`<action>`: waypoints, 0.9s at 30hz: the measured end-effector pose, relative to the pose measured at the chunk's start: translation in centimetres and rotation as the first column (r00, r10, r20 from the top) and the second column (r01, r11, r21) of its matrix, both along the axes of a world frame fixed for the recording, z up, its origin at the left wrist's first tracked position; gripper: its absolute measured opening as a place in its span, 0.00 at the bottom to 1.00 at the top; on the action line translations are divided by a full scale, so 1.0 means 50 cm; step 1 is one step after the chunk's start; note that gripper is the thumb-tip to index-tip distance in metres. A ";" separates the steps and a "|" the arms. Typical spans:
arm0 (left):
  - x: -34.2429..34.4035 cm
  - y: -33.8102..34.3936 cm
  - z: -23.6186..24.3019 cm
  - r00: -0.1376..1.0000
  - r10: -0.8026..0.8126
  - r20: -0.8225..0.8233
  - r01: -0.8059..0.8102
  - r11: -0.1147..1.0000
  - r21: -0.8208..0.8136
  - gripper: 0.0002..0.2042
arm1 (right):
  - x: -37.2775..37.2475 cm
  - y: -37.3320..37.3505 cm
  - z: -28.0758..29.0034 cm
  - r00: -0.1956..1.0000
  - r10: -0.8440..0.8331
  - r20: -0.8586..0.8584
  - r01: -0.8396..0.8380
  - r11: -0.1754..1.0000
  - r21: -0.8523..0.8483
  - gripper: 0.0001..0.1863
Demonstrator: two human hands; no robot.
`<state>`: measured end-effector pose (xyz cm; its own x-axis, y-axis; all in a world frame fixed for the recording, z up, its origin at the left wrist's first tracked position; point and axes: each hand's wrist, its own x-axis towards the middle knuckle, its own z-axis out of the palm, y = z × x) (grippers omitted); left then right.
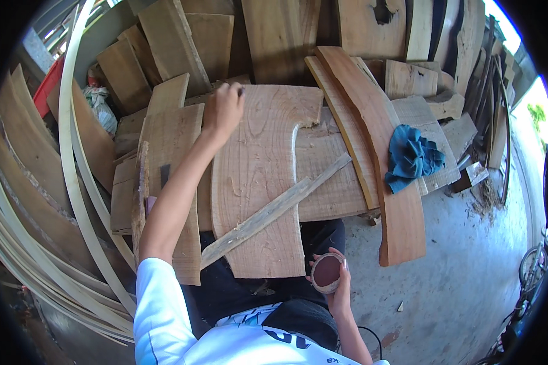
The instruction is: Sanding and chiseling wood pieces in a workshop environment.
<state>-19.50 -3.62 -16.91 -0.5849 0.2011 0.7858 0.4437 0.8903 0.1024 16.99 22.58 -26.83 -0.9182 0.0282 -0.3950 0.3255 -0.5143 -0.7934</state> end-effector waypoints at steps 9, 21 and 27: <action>0.054 -0.018 0.010 0.991 -0.058 0.124 0.066 0.996 -0.065 0.12 | 0.019 -0.010 0.008 0.998 -0.017 -0.052 0.015 0.999 -0.029 0.33; 0.202 -0.037 0.061 0.418 -0.493 0.763 0.409 0.852 0.326 0.12 | 0.039 -0.022 0.020 0.999 0.008 -0.045 -0.008 1.000 0.002 0.36; 0.259 -0.063 0.063 0.548 -0.404 0.732 0.335 0.908 0.251 0.09 | -0.079 0.004 0.061 0.948 0.173 -0.268 -0.126 0.975 0.182 0.36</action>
